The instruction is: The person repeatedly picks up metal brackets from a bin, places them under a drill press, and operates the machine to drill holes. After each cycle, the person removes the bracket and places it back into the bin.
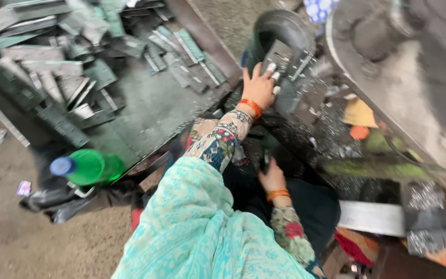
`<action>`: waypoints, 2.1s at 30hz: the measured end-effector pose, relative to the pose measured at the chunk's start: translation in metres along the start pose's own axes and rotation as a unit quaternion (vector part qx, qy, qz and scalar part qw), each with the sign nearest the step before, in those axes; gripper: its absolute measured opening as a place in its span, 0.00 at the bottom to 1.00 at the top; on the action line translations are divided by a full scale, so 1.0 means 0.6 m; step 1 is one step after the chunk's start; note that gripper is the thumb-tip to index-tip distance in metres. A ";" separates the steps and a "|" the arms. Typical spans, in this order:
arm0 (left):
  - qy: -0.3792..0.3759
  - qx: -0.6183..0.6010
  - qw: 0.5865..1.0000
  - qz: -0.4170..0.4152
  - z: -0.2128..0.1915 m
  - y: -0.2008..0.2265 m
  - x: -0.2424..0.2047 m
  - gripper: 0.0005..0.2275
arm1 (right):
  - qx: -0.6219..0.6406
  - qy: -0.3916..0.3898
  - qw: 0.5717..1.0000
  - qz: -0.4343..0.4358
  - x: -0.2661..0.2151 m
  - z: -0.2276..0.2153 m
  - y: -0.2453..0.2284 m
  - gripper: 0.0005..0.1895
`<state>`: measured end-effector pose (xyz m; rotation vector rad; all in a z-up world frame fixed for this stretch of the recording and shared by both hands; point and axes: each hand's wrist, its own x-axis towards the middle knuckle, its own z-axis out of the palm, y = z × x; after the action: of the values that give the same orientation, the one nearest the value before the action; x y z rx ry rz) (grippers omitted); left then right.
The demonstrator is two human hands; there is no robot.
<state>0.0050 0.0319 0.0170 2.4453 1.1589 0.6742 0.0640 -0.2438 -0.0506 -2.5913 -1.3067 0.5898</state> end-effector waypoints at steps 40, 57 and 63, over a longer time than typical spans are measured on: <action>-0.071 0.026 0.981 -0.177 -0.020 -0.503 -0.411 0.15 | -0.084 -0.091 0.992 -0.011 0.025 -0.166 -0.095 0.40; 0.170 -0.030 0.931 -0.322 0.009 -0.446 -0.314 0.23 | -0.081 -0.078 0.994 -0.004 0.022 -0.164 -0.098 0.38; 0.192 -0.017 0.971 -0.142 -0.096 -0.308 -0.213 0.19 | -0.075 -0.077 0.994 -0.011 0.014 -0.162 -0.097 0.36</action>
<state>-0.2124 0.0487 -0.0616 2.1124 1.5873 1.0948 0.0673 -0.2009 0.0544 -2.6917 -1.4793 0.7287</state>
